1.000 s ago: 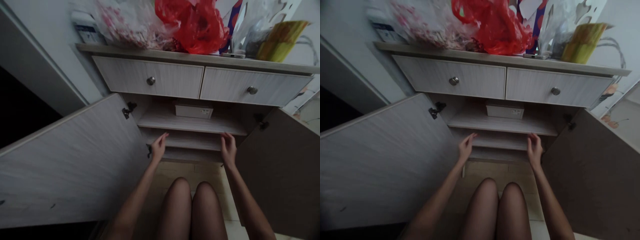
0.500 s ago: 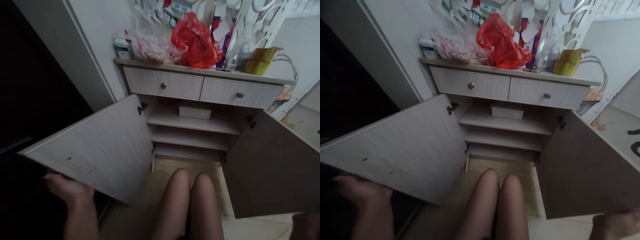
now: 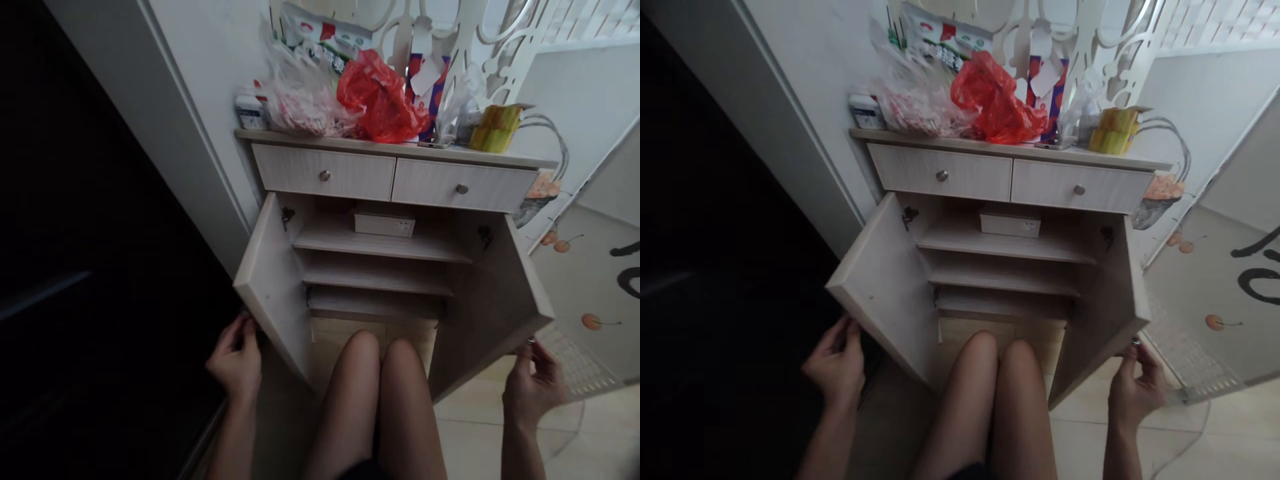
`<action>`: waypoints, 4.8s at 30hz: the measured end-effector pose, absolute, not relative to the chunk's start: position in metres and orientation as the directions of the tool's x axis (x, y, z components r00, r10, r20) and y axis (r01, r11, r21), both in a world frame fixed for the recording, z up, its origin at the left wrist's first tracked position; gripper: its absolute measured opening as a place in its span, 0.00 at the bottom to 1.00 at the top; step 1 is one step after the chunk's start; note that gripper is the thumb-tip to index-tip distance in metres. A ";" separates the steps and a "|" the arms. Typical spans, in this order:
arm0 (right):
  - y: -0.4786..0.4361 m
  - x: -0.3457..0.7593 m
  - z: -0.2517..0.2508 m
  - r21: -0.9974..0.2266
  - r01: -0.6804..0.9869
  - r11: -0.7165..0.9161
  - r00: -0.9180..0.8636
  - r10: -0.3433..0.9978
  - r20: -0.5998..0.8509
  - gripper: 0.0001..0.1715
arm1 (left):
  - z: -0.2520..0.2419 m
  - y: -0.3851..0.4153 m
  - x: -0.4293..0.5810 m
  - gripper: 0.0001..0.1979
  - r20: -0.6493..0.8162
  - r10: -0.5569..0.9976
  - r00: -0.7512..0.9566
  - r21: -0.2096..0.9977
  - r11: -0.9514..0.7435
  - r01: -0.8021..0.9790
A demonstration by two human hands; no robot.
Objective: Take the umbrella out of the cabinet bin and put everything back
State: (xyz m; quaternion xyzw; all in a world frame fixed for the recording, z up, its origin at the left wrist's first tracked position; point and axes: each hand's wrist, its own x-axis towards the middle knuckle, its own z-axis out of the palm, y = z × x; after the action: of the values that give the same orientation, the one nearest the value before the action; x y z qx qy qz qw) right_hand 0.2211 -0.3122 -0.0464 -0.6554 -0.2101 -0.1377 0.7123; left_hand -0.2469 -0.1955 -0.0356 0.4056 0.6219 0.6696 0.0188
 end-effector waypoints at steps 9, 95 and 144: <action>-0.250 0.162 -0.028 -0.821 0.544 0.171 0.692 0.462 0.555 0.28 | -0.028 -0.148 -0.148 0.16 0.597 0.691 -0.406 0.799 -0.468 0.378; -0.077 0.135 0.023 -0.834 -0.509 0.211 0.008 0.971 0.241 0.41 | 0.027 -0.044 -0.050 0.22 0.188 0.940 0.284 0.682 0.083 -0.727; -0.348 0.324 -0.062 -0.849 0.527 0.046 0.801 0.308 0.514 0.40 | -0.026 -0.172 -0.348 0.23 0.471 0.526 -0.708 0.882 -0.307 0.358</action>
State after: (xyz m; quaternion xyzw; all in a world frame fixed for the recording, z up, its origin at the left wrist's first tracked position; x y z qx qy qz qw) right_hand 0.3244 -0.3481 -0.0620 -0.6854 -0.3043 -0.0835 0.6562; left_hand -0.3481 -0.1716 -0.0259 0.3774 0.5858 0.7148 0.0586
